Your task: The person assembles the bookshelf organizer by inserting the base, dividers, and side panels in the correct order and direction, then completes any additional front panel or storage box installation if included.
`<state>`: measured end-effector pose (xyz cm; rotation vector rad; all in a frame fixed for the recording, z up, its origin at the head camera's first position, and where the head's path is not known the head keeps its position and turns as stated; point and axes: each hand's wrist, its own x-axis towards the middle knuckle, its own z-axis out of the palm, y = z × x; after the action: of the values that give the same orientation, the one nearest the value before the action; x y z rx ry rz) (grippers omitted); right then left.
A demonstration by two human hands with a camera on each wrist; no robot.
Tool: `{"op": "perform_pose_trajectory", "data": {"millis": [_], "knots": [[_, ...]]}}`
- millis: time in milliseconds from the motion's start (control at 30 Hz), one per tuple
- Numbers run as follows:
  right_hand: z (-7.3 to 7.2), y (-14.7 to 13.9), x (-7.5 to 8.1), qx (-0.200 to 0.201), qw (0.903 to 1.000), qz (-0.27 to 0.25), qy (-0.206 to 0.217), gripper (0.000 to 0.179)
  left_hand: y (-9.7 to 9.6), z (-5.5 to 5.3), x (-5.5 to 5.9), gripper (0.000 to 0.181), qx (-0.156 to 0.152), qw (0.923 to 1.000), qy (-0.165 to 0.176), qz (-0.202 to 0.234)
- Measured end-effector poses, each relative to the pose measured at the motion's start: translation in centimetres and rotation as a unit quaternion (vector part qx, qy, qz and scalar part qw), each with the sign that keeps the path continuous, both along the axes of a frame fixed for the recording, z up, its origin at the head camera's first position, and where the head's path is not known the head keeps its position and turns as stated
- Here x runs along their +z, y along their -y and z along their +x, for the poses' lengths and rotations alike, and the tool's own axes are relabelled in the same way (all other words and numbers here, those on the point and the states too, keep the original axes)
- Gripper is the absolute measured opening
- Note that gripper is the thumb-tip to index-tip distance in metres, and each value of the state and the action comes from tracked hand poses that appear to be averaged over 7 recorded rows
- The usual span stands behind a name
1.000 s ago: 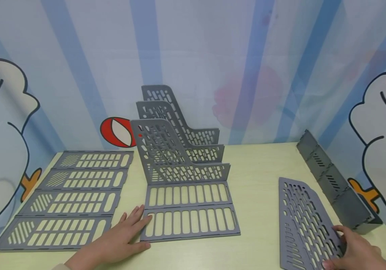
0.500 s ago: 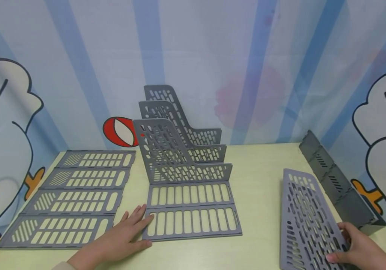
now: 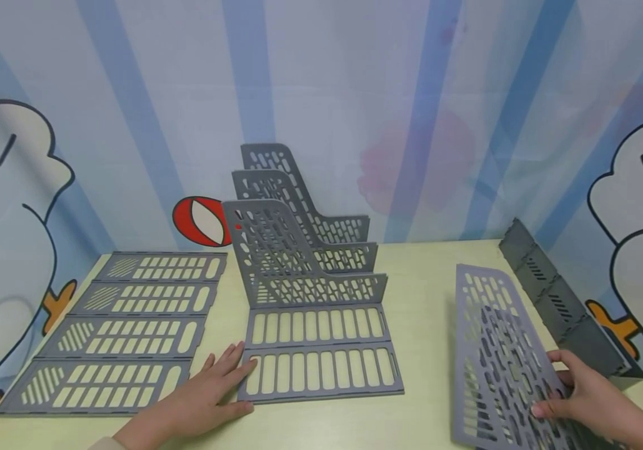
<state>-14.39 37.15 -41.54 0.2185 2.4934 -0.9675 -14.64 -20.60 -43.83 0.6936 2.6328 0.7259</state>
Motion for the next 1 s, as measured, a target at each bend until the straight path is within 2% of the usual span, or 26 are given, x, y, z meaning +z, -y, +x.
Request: {"op": "perform_pose_trajectory", "data": {"millis": [200,300,500,733,867,1000], "knots": [[-1.1,1.5,2.6,0.041,0.9970,-0.001,-0.067,0.104,0.1,0.0,-0.2,0.079,0.001,1.0000,0.001,0.000],[-1.7,2.7,3.9,0.047,0.9937,-0.006,-0.101,0.100,0.1,0.0,-0.2,0.079,0.001,1.0000,0.002,0.000],[-2.9,5.2,5.3,0.060,0.9825,0.002,-0.176,0.090,0.2,0.1,-0.3,0.079,0.002,1.0000,-0.001,-0.002],[-4.7,7.4,5.6,0.073,0.9629,0.001,-0.260,0.078,0.2,0.1,-0.2,0.079,-0.002,1.0000,-0.007,0.002],[-5.8,8.1,4.9,0.076,0.9475,-0.007,-0.310,0.070,0.2,0.1,-0.2,0.078,-0.002,1.0000,-0.006,0.004],[-6.7,8.4,4.0,0.073,0.9380,-0.002,-0.339,0.065,0.3,-0.1,-0.1,0.078,-0.003,1.0000,-0.003,0.008]]}}
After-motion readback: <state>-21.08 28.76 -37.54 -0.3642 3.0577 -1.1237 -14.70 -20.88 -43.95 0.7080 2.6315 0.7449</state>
